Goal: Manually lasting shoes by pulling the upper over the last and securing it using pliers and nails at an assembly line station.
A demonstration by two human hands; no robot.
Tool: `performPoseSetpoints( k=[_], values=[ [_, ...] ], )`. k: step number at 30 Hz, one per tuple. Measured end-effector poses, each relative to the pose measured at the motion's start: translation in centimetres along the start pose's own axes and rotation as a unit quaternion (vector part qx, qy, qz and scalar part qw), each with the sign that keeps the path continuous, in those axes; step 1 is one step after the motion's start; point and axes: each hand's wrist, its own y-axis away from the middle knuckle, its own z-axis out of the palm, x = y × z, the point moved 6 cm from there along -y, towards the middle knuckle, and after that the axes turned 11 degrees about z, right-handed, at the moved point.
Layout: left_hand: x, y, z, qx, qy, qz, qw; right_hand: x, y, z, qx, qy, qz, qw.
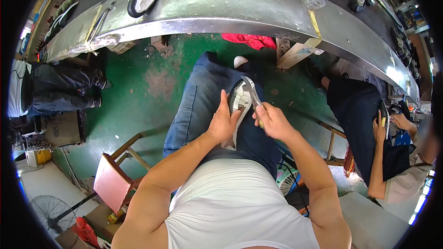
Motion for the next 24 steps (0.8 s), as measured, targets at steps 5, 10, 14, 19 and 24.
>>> performPoseSetpoints(
  k=[5, 10, 14, 19, 24],
  values=[
    [-1.5, 0.1, 0.3, -0.055, -0.032, -0.030, 0.998, 0.1, 1.3, 1.3, 0.024, 0.231, -0.057, 0.971],
    [-2.4, 1.4, 0.4, -0.154, 0.240, -0.087, 0.954, 0.9, 2.2, 2.2, 0.027, 0.253, -0.067, 0.965],
    [-1.6, 4.6, -0.8, -0.250, 0.255, -0.165, 0.919, 0.8, 2.2, 0.9, 0.010, 0.237, -0.013, 0.971],
    [-0.7, 3.9, -0.9, -0.262, 0.164, -0.133, 0.942, -1.0, 4.9, 2.4, 0.077, 0.147, -0.101, 0.981],
    [-2.2, 3.7, -0.6, -0.241, 0.089, -0.024, 0.966, 1.5, 3.7, 3.1, -0.010, 0.249, -0.062, 0.967]
  ],
)
